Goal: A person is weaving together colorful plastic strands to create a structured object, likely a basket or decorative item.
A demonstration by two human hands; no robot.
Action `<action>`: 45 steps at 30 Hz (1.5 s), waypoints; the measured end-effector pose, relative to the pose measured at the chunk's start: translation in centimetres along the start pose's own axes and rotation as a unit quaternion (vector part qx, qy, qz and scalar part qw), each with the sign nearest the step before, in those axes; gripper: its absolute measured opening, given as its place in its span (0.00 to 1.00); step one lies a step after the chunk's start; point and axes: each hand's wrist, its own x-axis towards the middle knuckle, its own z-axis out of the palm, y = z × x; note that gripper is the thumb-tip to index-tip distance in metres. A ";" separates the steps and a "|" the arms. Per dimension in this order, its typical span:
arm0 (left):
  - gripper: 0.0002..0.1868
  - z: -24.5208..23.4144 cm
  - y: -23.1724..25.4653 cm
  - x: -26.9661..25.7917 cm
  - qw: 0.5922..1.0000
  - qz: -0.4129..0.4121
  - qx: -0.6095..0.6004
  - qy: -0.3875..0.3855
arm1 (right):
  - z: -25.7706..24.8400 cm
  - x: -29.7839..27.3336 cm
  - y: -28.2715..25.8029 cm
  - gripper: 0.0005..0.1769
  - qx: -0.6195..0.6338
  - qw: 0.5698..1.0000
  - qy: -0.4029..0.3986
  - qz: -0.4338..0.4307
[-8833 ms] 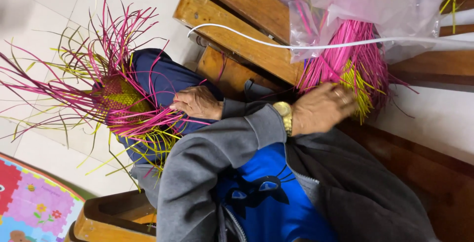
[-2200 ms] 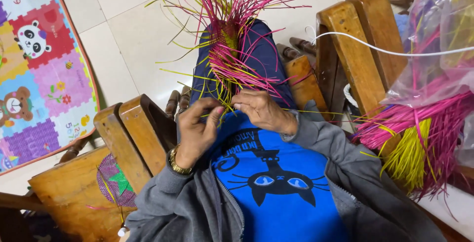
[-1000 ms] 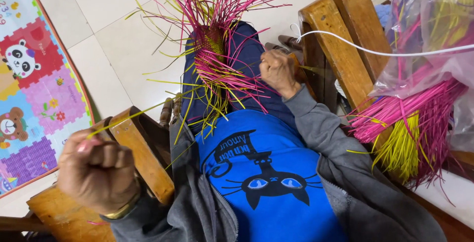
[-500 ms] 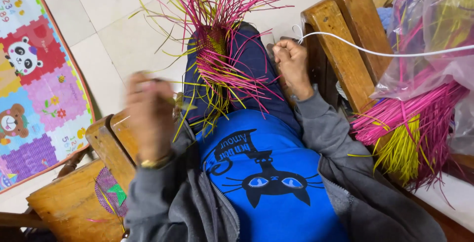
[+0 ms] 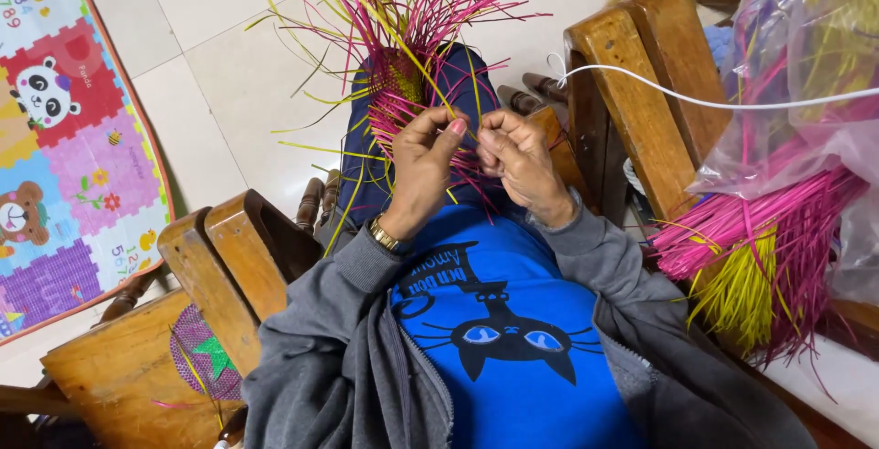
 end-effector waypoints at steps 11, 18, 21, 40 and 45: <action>0.07 -4.4 10.6 -0.5 0.972 -0.021 -0.219 0.083 | -6.2 3.2 1.8 0.04 -0.373 0.909 0.069 -0.172; 0.06 -3.7 6.5 -2.5 0.990 -0.133 -0.030 -0.043 | -5.2 2.3 -1.5 0.13 -0.586 0.770 0.007 -0.252; 0.07 -3.5 1.3 -4.1 0.969 -0.105 0.189 -0.117 | -2.6 1.2 -3.9 0.10 -0.522 0.769 -0.002 -0.369; 0.05 -3.6 -2.0 -5.3 0.844 0.056 0.500 -0.186 | 0.2 -1.2 -3.0 0.05 -0.550 0.746 -0.215 -0.309; 0.04 -4.1 -1.9 -5.1 0.838 0.083 0.518 -0.153 | -0.5 -1.4 -4.0 0.02 -0.538 0.761 -0.240 -0.272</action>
